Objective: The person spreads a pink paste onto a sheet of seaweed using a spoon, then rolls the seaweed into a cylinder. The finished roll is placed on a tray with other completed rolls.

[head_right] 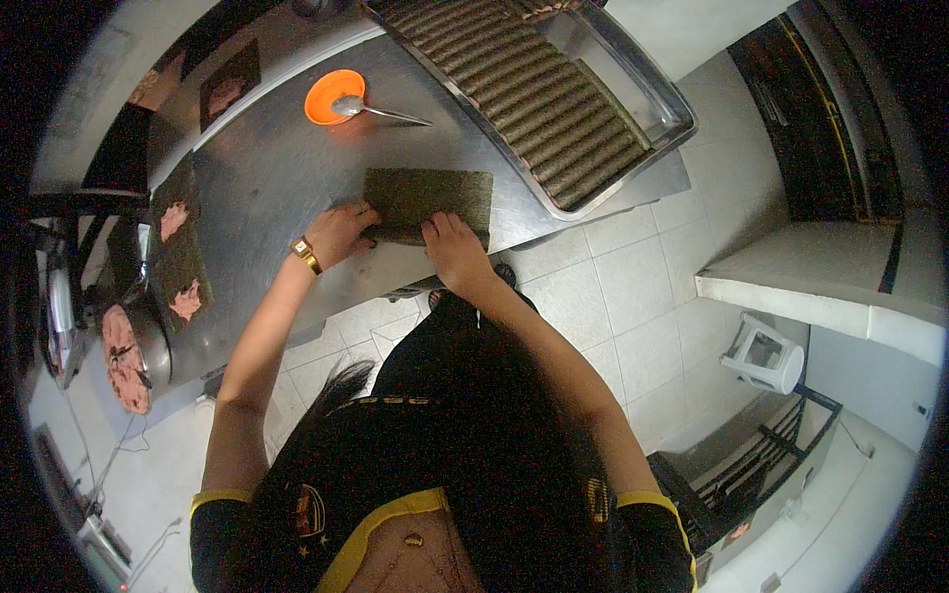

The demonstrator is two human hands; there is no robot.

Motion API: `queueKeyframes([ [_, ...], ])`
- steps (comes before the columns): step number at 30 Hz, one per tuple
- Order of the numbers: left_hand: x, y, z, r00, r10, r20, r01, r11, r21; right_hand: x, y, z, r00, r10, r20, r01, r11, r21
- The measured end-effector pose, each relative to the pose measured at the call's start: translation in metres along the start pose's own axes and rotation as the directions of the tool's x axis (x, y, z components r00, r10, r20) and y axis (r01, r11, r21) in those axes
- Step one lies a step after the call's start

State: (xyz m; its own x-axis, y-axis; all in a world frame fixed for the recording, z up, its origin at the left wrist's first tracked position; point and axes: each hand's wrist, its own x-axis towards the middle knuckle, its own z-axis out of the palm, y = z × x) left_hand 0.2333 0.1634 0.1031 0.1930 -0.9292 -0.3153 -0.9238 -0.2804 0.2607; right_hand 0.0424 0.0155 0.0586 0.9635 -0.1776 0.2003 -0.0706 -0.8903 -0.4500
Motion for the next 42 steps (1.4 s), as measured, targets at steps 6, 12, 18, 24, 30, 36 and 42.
queueKeyframes([
  [6, 0.001, 0.009, -0.009, 0.999, -0.018, 0.042, 0.017, 0.999, 0.041, 0.004, 0.004, 0.006, 0.999, 0.032, 0.033, -0.031, 0.999, -0.031],
  [12, 0.015, 0.031, 0.004, 0.990, 0.124, -0.072, -0.121, 0.992, 0.041, 0.008, 0.000, 0.002, 0.990, 0.042, 0.137, -0.039, 0.999, -0.029],
  [18, 0.025, 0.030, 0.005, 0.997, 0.057, 0.055, -0.058, 0.998, 0.025, 0.000, 0.002, -0.003, 0.989, 0.121, 0.088, -0.121, 0.993, -0.010],
  [24, 0.025, 0.033, -0.001, 0.998, 0.028, 0.050, -0.027, 0.999, -0.030, -0.028, 0.031, -0.011, 0.984, 0.169, 0.059, -0.165, 0.984, -0.063],
  [30, 0.032, 0.020, 0.005, 0.997, 0.076, 0.014, -0.075, 0.996, -0.053, -0.027, 0.023, -0.031, 0.955, 0.268, 0.125, -0.258, 0.962, -0.089],
  [36, 0.061, 0.006, -0.011, 0.972, 0.113, 0.204, -0.064, 0.971, -0.229, -0.010, 0.008, -0.020, 0.971, -0.209, -0.117, 0.200, 0.976, -0.085],
  [42, 0.064, 0.003, -0.019, 0.972, 0.057, 0.228, 0.008, 0.962, -0.274, 0.007, 0.003, 0.002, 0.987, -0.161, -0.021, 0.158, 0.982, -0.106],
])
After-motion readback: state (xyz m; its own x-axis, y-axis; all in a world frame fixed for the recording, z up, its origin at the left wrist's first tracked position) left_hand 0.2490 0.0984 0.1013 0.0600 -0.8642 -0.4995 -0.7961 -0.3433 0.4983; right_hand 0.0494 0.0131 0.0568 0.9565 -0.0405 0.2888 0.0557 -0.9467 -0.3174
